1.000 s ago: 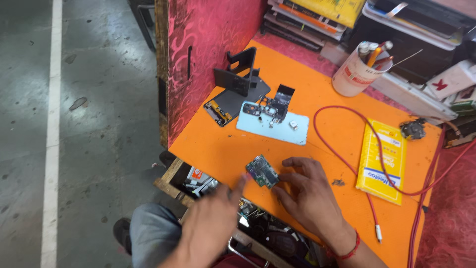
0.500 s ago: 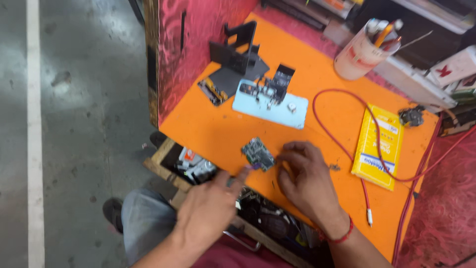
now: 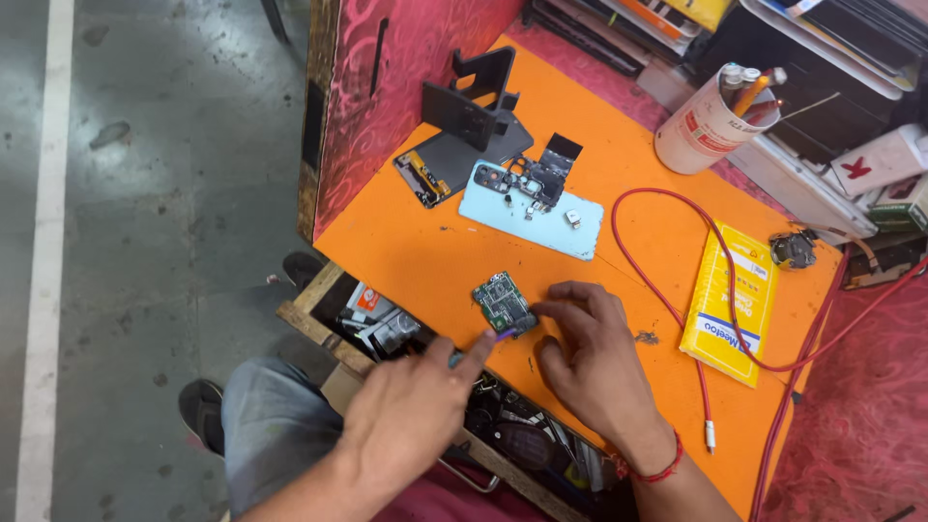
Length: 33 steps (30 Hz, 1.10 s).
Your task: The person cleans and works on a small circuit board from a mobile phone using a small brush and their fingers, while other phone parts sit nearby on an orange workbench.
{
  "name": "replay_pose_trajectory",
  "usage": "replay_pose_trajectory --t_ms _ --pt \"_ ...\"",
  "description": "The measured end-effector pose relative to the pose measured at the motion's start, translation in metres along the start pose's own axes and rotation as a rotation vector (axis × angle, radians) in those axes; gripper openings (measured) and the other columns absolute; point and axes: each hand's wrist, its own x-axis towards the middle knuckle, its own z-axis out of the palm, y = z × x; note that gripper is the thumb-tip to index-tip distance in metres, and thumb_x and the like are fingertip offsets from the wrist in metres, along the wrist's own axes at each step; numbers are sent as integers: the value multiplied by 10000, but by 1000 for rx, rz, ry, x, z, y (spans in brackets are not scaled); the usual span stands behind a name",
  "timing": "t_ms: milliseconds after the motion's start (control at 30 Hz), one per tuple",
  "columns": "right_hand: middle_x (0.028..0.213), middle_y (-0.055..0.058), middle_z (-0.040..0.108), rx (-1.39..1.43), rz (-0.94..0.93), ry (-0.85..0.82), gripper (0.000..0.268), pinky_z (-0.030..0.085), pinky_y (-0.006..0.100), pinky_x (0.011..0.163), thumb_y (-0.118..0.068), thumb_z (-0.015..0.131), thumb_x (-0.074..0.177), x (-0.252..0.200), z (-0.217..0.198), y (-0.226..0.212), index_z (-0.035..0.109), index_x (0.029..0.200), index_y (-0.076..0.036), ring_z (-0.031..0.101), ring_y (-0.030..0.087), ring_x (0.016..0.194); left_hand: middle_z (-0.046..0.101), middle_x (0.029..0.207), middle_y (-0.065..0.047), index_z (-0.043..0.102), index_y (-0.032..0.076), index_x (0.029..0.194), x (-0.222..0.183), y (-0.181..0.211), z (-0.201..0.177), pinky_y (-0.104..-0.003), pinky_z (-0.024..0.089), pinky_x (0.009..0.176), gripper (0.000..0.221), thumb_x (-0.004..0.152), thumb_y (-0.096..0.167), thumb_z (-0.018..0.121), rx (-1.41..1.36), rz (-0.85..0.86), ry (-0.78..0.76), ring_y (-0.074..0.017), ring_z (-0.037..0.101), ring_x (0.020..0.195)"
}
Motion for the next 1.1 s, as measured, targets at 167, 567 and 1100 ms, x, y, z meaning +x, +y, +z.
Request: replay_pose_trajectory --t_ms 167,567,1100 --pt "1307 144 603 -15 53 2 416 494 408 1005 -64 679 760 0 1 -2 715 1172 -19 574 331 1236 650 906 -159 541 143 1486 3 -4 3 -473 565 514 754 740 92 635 18 -47 56 -330 689 573" --pt "1280 150 598 -63 -48 84 458 489 421 1006 -181 787 772 1 5 -4 698 1181 2 569 339 1202 644 822 -109 577 104 1408 2 -16 1 -402 555 471 573 838 61 608 122 -26 242 -270 680 558" --pt "1266 143 619 -219 -84 107 369 497 440 950 -247 855 698 4 9 -7 764 983 -31 559 353 1149 665 943 -136 570 173 1453 6 -3 -2 -435 573 456 630 830 76 577 39 -85 -19 -311 709 605"
